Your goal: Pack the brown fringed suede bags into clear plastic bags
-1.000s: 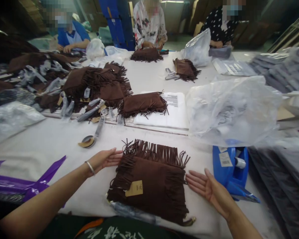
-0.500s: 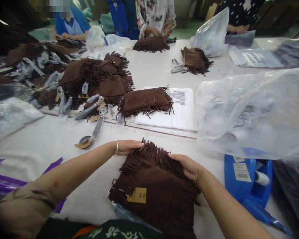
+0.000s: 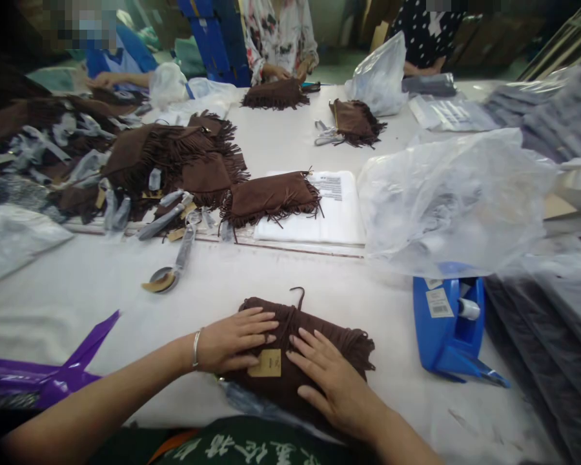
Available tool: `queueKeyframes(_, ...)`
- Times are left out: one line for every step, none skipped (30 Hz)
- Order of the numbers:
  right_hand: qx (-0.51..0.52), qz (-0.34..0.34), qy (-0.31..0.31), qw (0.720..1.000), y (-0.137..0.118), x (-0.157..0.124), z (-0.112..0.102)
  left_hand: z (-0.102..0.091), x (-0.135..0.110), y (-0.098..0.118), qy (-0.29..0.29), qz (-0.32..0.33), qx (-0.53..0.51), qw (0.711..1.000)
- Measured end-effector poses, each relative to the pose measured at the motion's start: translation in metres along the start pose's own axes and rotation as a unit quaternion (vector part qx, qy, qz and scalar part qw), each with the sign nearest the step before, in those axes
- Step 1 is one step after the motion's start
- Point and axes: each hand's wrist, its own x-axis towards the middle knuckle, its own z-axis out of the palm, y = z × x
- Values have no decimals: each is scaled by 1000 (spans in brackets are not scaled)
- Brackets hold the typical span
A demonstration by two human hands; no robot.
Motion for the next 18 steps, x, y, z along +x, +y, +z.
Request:
queueKeyframes(-12,-9,0,1000,-3,-9,7,6,-10,3,2,-10,39,999)
queueKeyframes(-14,-17,-2,1000,-6,-17,12,11,-18,5,7,-22,69,997)
queueKeyframes(-9,-22,4,1000,-8,-24,13,15,-24,6,15,-32,89,995)
queueKeyframes(3,-19,25,1000,-9,-30,11,18,-28,7,23,-38,101,994)
queueKeyframes(19,-4,70,997,-10,-32,6,20,-30,8,30,-41,109,993)
queueKeyframes(36,27,136,990,-8,-31,-2,21,-29,9,34,-46,114,992)
queueKeyframes(55,72,209,974,-5,-26,-11,22,-27,11,38,-52,118,991)
queueKeyframes(81,128,264,953,0,-16,-22,22,-24,12,42,-59,123,990)
queueKeyframes(109,185,297,930,6,-4,-32,23,-20,13,45,-66,130,988)
queueKeyframes(147,235,283,918,14,12,-41,24,-16,15,49,-72,138,987)
queueKeyframes(189,276,233,913,22,29,-48,25,-11,16,54,-78,145,985)
queueKeyframes(209,297,191,912,30,46,-53,27,-8,17,58,-81,151,983)
queueKeyframes(224,309,149,912,36,62,-55,28,-5,18,59,-83,156,982)
queueKeyframes(229,310,119,915,40,76,-55,30,-3,18,56,-87,160,982)
queueKeyframes(228,303,103,920,43,88,-52,32,-2,18,51,-91,162,981)
queueKeyframes(228,291,92,924,43,96,-49,33,-2,18,46,-95,162,981)
queueKeyframes(228,275,86,930,40,102,-44,35,-3,18,41,-99,161,981)
queueKeyframes(226,253,87,937,36,104,-39,36,-4,17,38,-104,159,981)
